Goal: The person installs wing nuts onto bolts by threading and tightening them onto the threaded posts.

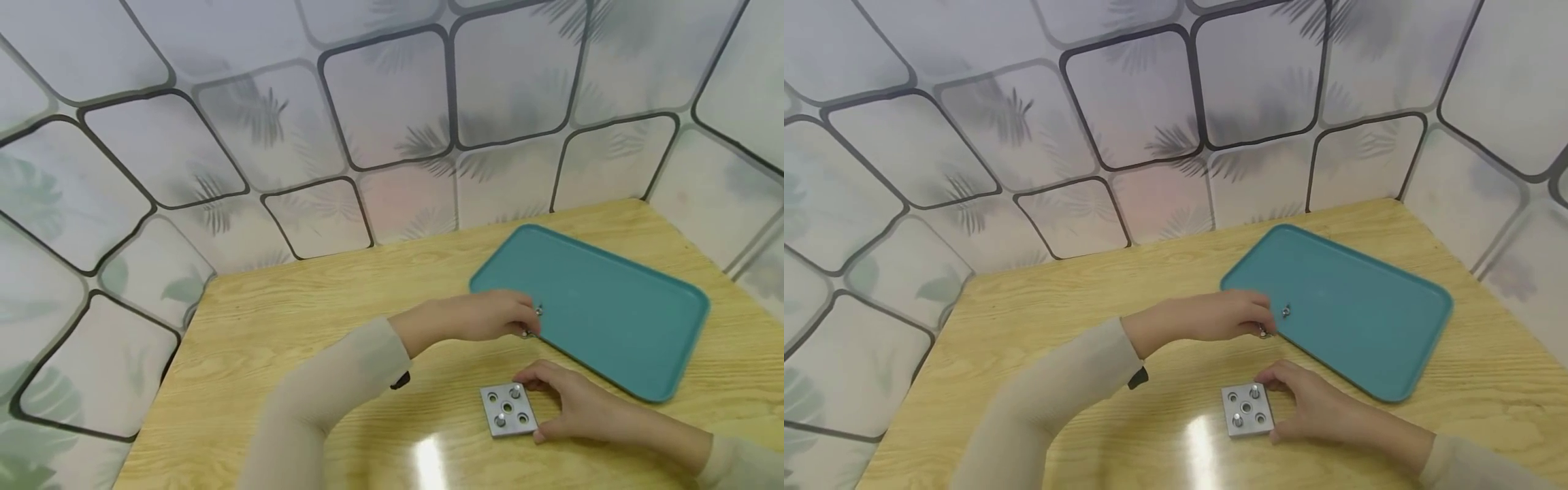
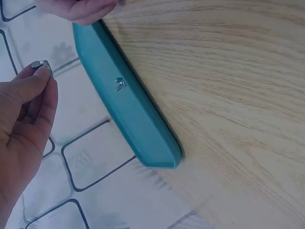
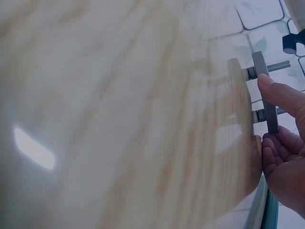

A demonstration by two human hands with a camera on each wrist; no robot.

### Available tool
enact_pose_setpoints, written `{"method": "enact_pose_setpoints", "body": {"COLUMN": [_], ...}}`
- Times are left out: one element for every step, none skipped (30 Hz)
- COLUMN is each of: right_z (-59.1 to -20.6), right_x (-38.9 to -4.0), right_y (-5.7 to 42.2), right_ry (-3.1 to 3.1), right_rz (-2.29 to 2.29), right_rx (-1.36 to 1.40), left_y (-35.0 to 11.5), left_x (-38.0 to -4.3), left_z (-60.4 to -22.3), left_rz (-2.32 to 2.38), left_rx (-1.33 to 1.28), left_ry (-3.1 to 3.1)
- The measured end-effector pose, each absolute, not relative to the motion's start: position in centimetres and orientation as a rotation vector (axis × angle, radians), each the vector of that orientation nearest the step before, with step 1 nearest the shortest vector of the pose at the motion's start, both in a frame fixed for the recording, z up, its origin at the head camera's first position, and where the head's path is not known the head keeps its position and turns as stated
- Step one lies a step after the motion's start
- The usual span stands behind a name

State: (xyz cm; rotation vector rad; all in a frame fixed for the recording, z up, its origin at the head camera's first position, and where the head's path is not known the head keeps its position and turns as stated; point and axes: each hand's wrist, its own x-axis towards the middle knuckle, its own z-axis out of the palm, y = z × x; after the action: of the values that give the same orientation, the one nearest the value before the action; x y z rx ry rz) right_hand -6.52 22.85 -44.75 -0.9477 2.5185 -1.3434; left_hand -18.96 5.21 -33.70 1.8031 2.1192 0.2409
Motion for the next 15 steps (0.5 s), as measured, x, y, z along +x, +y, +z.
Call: {"method": "enact_pose_setpoints", "body": {"right_z": [-44.8, -44.8, -44.8, -44.9, -44.9, -44.9, -44.9, -45.0, -45.0, -45.0, -44.9, -44.9, -44.9, -44.8, -44.8], "right_x": [-6.5, -6.5, -6.5, -6.5, -6.6, -6.6, -6.6, -6.6, -6.6, -6.7, -6.7, -6.7, -6.7, -6.6, -6.6], "right_y": [22.9, 22.9, 22.9, 23.0, 23.0, 23.0, 23.0, 22.9, 22.9, 22.8, 22.8, 22.7, 22.7, 22.7, 22.7], "right_ry": [2.515, 2.513, 2.513, 2.510, 2.513, 2.517, 2.529, 2.540, 2.547, 2.553, 2.565, 2.572, 2.577, 2.581, 2.581], "right_rz": [-1.344, -1.343, -1.338, -1.334, -1.330, -1.328, -1.325, -1.326, -1.329, -1.334, -1.334, -1.334, -1.332, -1.328, -1.328], "right_rx": [-0.940, -0.931, -0.920, -0.911, -0.906, -0.906, -0.914, -0.924, -0.932, -0.938, -0.945, -0.945, -0.944, -0.939, -0.929], "left_y": [4.8, 4.4, 4.1, 3.8, 3.5, 3.2, 3.0, 2.8, 2.6, 2.3, 2.1, 1.9, 1.6, 1.4, 1.1], "left_x": [-18.8, -18.5, -18.3, -18.1, -17.8, -17.6, -17.3, -17.1, -16.9, -16.7, -16.5, -16.3, -16.1, -15.9, -15.7], "left_z": [-33.6, -33.5, -33.4, -33.4, -33.4, -33.4, -33.5, -33.6, -33.7, -33.8, -34.0, -34.1, -34.3, -34.5, -34.7], "left_rz": [0.251, 0.256, 0.262, 0.270, 0.278, 0.282, 0.280, 0.274, 0.277, 0.280, 0.283, 0.289, 0.298, 0.308, 0.317], "left_rx": [1.805, 1.808, 1.812, 1.816, 1.812, 1.815, 1.811, 1.805, 1.806, 1.800, 1.800, 1.803, 1.804, 1.805, 1.802], "left_ry": [2.120, 2.120, 2.116, 2.112, 2.107, 2.103, 2.102, 2.101, 2.098, 2.098, 2.097, 2.097, 2.094, 2.089, 2.082]}}
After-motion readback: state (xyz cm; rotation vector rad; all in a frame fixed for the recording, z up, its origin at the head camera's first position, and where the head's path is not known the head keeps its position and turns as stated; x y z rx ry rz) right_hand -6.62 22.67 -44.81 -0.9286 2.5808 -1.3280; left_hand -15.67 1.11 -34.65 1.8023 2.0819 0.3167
